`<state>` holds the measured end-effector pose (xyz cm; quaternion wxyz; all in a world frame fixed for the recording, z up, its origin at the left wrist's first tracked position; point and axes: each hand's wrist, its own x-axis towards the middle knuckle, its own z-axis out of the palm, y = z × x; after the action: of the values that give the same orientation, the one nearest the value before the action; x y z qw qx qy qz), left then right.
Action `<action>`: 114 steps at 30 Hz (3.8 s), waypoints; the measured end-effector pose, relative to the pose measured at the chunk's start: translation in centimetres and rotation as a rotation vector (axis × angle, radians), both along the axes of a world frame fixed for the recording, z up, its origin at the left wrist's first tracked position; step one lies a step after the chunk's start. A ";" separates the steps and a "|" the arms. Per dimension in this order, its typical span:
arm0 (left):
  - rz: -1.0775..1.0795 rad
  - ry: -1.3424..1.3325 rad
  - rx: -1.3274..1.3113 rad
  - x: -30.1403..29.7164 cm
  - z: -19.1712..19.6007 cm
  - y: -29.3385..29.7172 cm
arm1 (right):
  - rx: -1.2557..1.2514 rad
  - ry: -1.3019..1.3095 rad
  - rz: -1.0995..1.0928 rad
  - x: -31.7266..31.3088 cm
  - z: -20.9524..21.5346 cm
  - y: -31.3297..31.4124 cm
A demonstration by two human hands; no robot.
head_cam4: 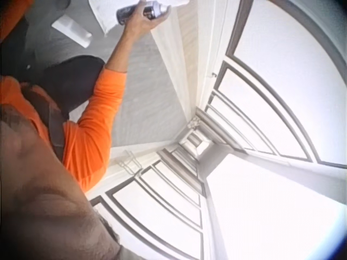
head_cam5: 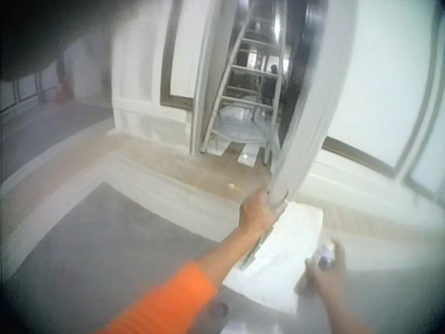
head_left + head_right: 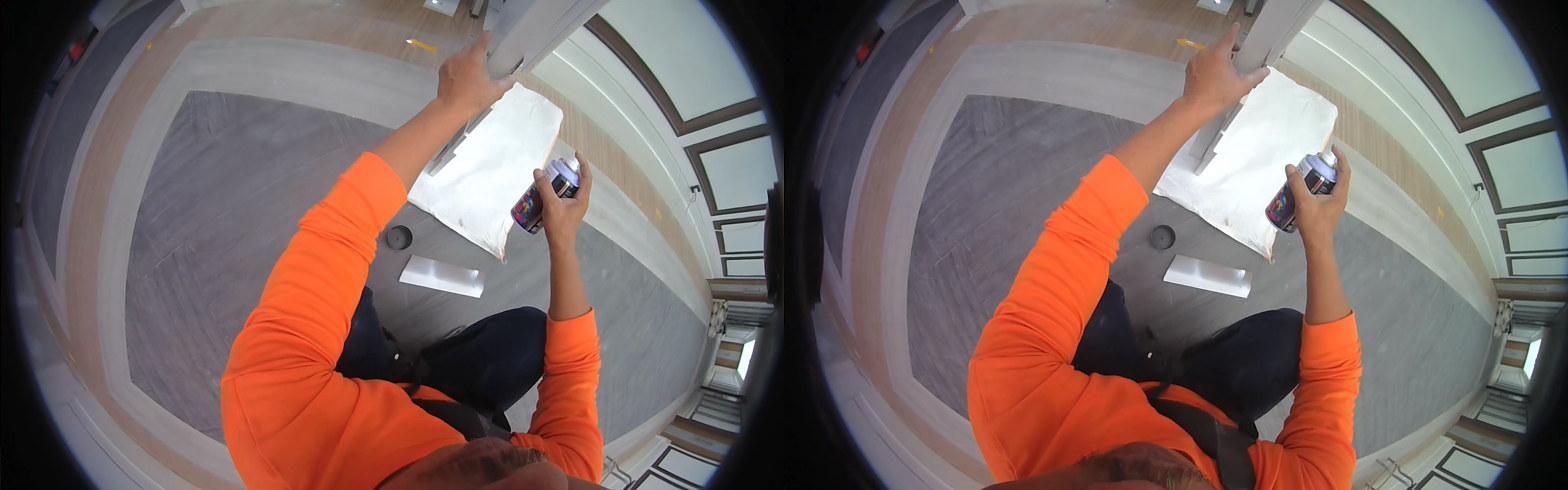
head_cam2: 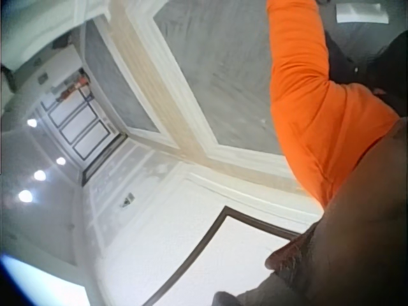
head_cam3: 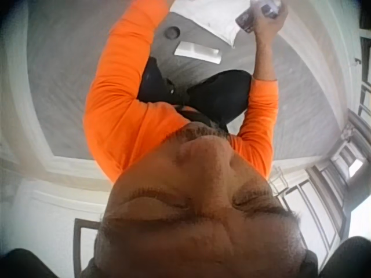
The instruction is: The person sits on the floor and uses a spray can to paint a white door frame. They prepare the area with a cloth, remove the cap, and apply paint to the frame's edge and surface.
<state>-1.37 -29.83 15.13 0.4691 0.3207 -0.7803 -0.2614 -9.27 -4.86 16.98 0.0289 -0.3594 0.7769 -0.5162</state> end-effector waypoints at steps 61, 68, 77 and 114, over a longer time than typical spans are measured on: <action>-0.405 -1.282 0.478 7.7 -26.2 -1.7 | 0.298 0.053 -0.404 3.6 2.9 9.6; -0.424 -1.418 0.401 7.5 -26.9 -2.3 | 0.318 -0.053 -0.662 4.6 -12.4 17.4; -0.441 -1.627 0.462 6.0 -24.6 -2.6 | 0.295 -0.301 -0.930 5.7 -23.8 24.3; -0.504 -0.910 0.333 -18.6 -27.5 -31.1 | 0.160 0.106 -1.001 16.0 -4.8 4.2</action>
<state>-19.92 -60.93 -12.39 -0.0504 0.2747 -0.9051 -0.3205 6.75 -0.68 12.19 -0.2339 0.0346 0.8913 -0.3868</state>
